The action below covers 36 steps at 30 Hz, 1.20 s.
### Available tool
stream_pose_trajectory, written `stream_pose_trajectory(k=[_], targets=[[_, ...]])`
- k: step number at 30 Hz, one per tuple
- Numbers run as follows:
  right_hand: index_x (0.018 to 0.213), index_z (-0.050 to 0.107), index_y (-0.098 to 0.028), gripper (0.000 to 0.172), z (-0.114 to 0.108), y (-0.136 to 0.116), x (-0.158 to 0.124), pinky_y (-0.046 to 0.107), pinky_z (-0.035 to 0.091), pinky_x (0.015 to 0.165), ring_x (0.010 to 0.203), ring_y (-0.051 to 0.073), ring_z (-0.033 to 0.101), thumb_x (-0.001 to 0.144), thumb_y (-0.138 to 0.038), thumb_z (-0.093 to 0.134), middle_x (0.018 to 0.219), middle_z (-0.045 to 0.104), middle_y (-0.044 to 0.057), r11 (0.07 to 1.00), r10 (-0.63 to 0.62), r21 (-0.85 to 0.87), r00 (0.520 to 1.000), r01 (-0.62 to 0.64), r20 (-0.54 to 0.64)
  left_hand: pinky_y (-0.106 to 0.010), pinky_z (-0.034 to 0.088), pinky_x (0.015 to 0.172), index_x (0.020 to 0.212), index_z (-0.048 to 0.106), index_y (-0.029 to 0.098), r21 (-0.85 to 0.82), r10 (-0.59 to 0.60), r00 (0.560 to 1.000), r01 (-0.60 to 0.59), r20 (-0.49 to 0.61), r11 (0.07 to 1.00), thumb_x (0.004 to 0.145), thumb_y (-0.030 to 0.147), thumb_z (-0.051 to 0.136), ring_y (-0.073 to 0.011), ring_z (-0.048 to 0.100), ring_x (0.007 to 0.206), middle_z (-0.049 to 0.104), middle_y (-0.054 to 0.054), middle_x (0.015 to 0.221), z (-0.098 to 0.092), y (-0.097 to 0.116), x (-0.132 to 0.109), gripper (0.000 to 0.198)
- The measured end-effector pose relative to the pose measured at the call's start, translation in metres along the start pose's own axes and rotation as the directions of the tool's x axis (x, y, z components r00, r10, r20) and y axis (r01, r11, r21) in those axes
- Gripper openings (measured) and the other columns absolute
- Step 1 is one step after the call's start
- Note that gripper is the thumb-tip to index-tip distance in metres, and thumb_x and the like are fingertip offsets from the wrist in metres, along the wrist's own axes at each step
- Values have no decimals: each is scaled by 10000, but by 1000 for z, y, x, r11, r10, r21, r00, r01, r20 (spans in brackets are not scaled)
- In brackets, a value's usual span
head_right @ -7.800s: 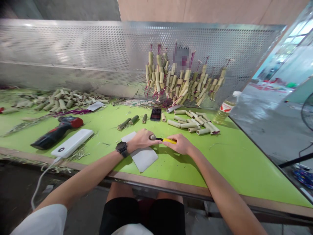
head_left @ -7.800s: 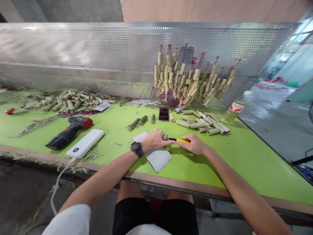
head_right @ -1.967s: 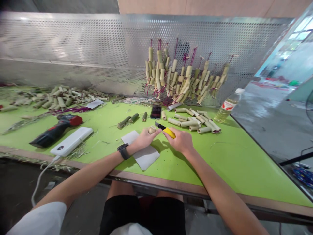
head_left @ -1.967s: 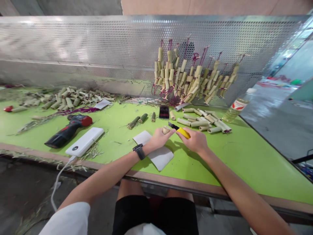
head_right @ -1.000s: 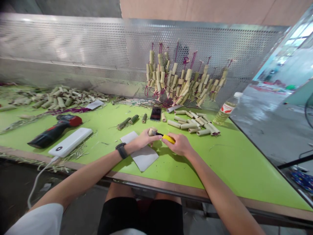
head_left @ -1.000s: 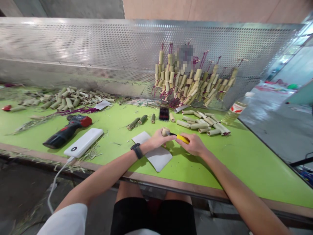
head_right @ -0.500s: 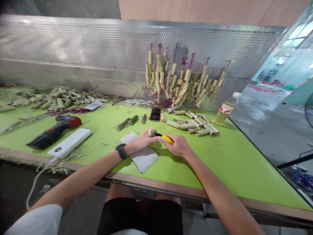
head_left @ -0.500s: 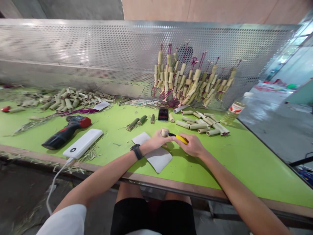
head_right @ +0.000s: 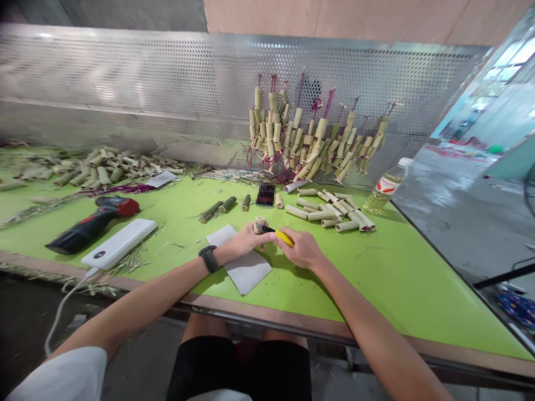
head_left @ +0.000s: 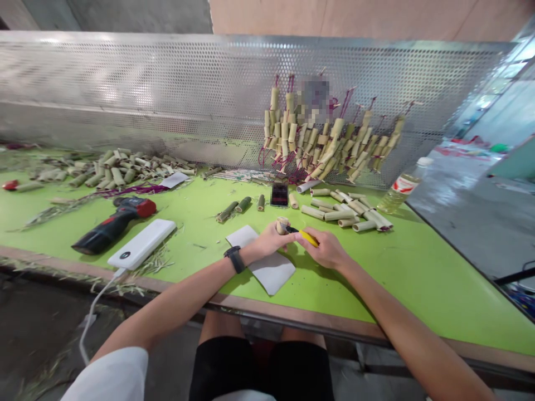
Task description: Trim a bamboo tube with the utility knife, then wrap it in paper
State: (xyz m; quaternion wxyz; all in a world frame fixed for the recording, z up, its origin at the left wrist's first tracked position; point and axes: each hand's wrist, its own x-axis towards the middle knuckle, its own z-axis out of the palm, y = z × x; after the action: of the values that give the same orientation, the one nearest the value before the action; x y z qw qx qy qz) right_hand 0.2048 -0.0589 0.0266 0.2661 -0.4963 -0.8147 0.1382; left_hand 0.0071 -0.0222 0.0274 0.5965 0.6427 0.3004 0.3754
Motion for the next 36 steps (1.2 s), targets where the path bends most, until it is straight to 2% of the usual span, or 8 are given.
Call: stream_pose_trajectory(k=[10, 17, 19, 23, 28, 30, 33, 36], targets=[[871, 668, -203, 626, 8, -2, 2, 262, 274, 481, 466, 129, 477, 991, -701, 309, 600, 599, 22, 990, 16, -137, 995, -29, -99, -208, 441, 468, 701, 533, 161, 44, 14, 998, -11, -68, 999, 638, 677, 824, -74, 492, 483, 534, 48, 569, 0, 0, 0, 595], [834, 693, -183, 655, 17, -5, -1, 258, 226, 454, 440, 117, 462, 977, -718, 345, 556, 582, 33, 972, -1, -231, 976, -50, -217, -193, 381, 440, 676, 435, 199, 139, 28, 988, -7, -150, 990, 679, 640, 818, -71, 456, 463, 442, 81, 523, -4, -1, -2, 583], [836, 688, -179, 635, 19, -3, -1, 257, 219, 445, 432, 110, 448, 979, -706, 363, 561, 589, 34, 972, -5, -228, 970, -52, -242, -203, 405, 456, 690, 432, 202, 142, 32, 988, -11, -153, 990, 710, 651, 789, -75, 463, 472, 448, 78, 541, -3, -3, -3, 574], [911, 676, -177, 600, 18, 5, 2, 257, 239, 432, 429, 117, 448, 999, -672, 350, 586, 605, 30, 977, 78, -161, 936, -140, -342, -211, 414, 462, 716, 454, 198, 271, 83, 974, -23, -211, 962, 795, 642, 725, -93, 501, 502, 468, 61, 581, 0, -8, -4, 526], [871, 672, -185, 621, 9, 10, 5, 269, 281, 447, 435, 136, 466, 968, -714, 362, 564, 584, 26, 979, 105, -130, 939, -155, -328, -232, 473, 455, 746, 407, 214, 164, -42, 995, 56, -90, 985, 732, 693, 753, -91, 492, 455, 444, 86, 549, 2, -6, -4, 591], [866, 676, -188, 616, 6, 10, 5, 272, 294, 458, 442, 140, 474, 966, -712, 370, 567, 588, 28, 983, 106, -109, 941, -148, -322, -244, 498, 467, 779, 403, 217, 107, -70, 995, 78, -75, 991, 713, 719, 751, -89, 492, 442, 462, 91, 536, 2, -5, -3, 615], [877, 687, -190, 593, 4, 10, 4, 271, 306, 474, 463, 145, 491, 971, -693, 386, 581, 598, 30, 985, 99, -102, 942, -139, -321, -255, 522, 498, 839, 421, 213, 45, -63, 995, 67, -81, 997, 754, 729, 709, -91, 499, 447, 480, 91, 529, 0, -6, -3, 597], [909, 692, -182, 581, 3, 13, 4, 269, 310, 478, 473, 143, 493, 968, -683, 405, 601, 612, 32, 991, 84, -78, 946, -113, -312, -267, 541, 537, 803, 432, 209, -17, -31, 998, 30, -52, 999, 803, 711, 673, -92, 503, 473, 488, 70, 554, -2, -8, -3, 556]])
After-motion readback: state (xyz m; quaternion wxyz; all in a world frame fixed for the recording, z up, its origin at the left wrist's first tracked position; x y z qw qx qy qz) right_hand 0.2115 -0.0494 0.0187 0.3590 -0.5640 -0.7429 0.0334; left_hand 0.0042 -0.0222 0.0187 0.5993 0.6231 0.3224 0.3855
